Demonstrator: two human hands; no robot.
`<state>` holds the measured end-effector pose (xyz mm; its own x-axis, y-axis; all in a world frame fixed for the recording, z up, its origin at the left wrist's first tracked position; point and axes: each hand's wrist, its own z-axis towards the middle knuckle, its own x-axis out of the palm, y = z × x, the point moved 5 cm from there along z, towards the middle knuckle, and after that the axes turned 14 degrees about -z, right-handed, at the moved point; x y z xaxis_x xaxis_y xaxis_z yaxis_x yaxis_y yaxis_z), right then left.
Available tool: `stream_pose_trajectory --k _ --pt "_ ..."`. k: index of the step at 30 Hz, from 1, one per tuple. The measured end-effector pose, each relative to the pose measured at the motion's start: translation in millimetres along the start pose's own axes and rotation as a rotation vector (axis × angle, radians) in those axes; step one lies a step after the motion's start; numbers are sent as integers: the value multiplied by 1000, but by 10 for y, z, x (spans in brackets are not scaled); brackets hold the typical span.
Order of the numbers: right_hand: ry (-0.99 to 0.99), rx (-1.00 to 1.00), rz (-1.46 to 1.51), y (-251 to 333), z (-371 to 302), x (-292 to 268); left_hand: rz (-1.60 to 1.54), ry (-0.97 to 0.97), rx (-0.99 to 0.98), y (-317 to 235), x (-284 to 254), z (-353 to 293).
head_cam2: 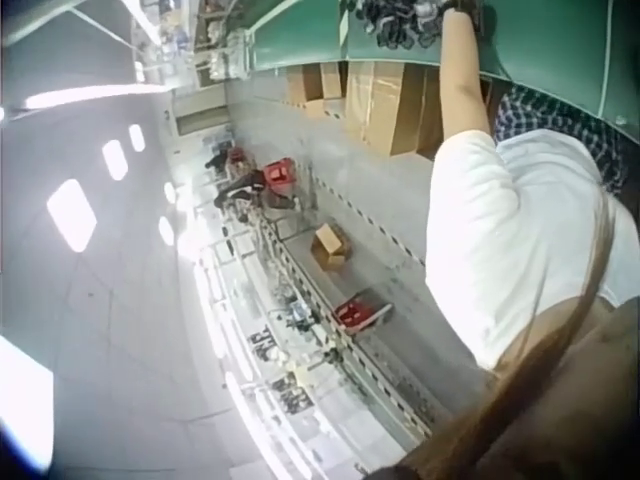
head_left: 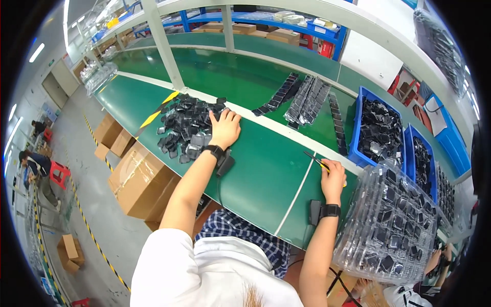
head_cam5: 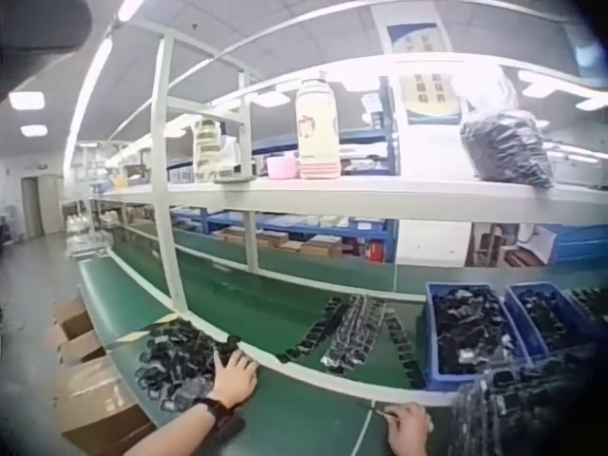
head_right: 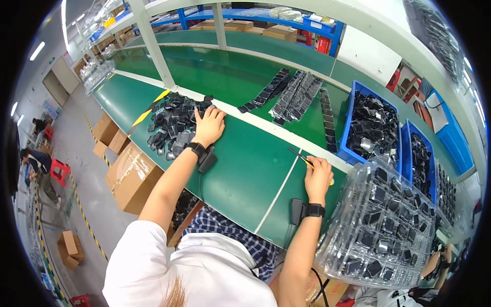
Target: The person separates small electronic screens from a plastic strip by cutting the connecting film with a utility knife. They occasionally move piles of loose screens aside or pull the strip forward to reach the next item.
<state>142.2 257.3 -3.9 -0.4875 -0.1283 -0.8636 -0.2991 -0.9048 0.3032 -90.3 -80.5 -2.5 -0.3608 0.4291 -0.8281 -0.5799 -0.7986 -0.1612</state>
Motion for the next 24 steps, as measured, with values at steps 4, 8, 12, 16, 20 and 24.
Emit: stream_pose_trajectory --k 4,8,12,16,20,24 --pt "-44 43 -27 19 61 105 70 -61 120 -282 -153 121" --pt "-144 85 -15 -72 119 114 -154 -35 301 -1027 -199 156" --pt "-117 108 -7 -57 117 77 -519 365 509 -1600 138 -186" --pt "-124 38 -50 -39 99 160 -451 388 522 -1802 342 -400" --pt "-100 70 -33 -140 -95 172 -499 438 598 -1918 386 -473" --pt "-39 42 4 10 -69 180 -514 539 512 -1893 177 -468"
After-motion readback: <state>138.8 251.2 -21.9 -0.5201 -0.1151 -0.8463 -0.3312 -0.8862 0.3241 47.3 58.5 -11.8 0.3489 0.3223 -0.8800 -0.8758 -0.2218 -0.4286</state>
